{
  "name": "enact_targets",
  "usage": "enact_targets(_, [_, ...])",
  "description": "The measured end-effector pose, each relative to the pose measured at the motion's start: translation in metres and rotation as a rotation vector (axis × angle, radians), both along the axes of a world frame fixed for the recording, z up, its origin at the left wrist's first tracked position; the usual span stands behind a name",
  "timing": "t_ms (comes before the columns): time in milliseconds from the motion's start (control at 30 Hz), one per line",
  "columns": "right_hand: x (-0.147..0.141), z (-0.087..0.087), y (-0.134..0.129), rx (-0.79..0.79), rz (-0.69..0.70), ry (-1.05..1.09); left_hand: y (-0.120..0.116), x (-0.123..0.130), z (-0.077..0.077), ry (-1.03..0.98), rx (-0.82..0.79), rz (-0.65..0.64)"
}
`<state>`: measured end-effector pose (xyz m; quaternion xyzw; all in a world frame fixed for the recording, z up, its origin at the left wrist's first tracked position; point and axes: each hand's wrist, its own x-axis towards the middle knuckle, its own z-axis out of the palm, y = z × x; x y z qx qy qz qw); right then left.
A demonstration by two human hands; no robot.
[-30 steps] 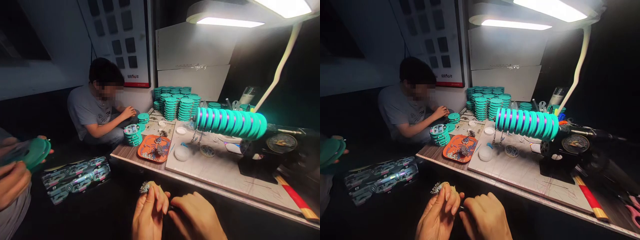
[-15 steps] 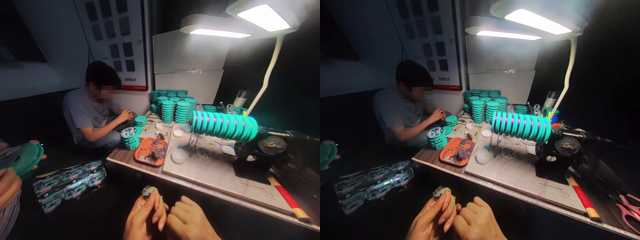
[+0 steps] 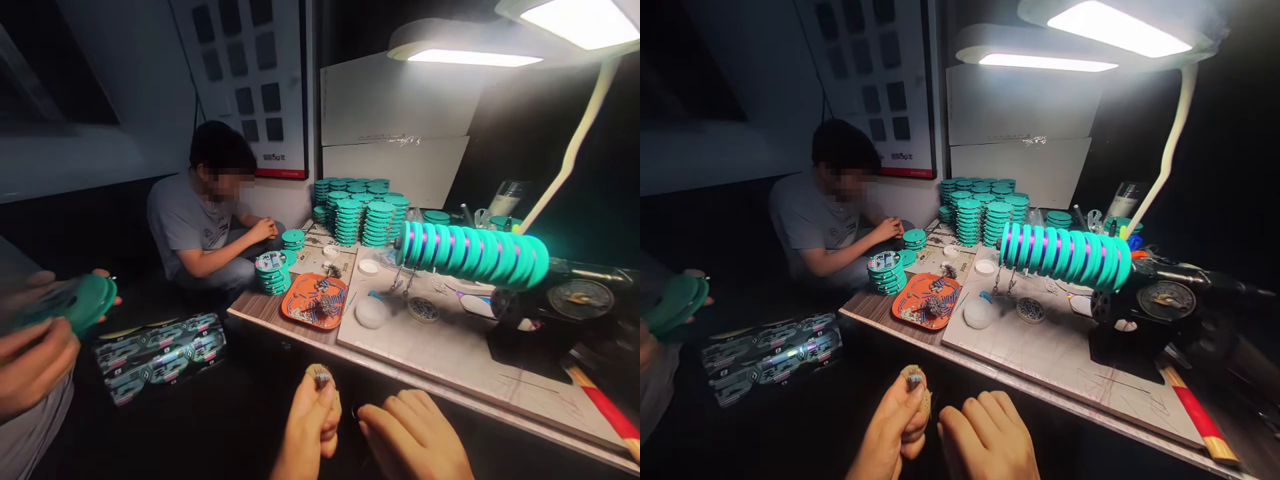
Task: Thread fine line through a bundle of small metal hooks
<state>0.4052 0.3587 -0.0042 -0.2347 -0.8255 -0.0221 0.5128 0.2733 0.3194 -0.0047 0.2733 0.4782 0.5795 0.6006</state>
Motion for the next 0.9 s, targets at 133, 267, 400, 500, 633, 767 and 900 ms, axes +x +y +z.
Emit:
enact_targets(133, [-0.005, -0.012, -0.004, -0.029, 0.016, -0.016, -0.003, 0.004, -0.006, -0.011, -0.045, -0.034])
enact_targets(267, [-0.009, -0.022, -0.006, -0.093, 0.011, 0.027, -0.002, 0.003, -0.007, -0.016, -0.055, -0.031])
enact_targets(400, [-0.011, -0.029, -0.006, -0.113, 0.02, 0.015, -0.003, 0.006, -0.009, -0.024, -0.07, -0.022])
enact_targets(500, [-0.011, -0.031, -0.005, -0.127, 0.026, 0.007, -0.003, 0.006, -0.009, -0.02, -0.07, -0.027])
enact_targets(633, [-0.013, -0.033, -0.005, -0.14, 0.035, 0.002, -0.004, 0.007, -0.01, 0.016, -0.091, -0.047])
enact_targets(767, [-0.014, -0.036, -0.003, -0.153, 0.046, 0.0, -0.004, 0.008, -0.014, 0.053, -0.088, -0.047])
enact_targets(900, [-0.012, -0.032, -0.002, -0.146, 0.036, -0.001, -0.004, 0.009, -0.016, 0.085, -0.055, -0.035])
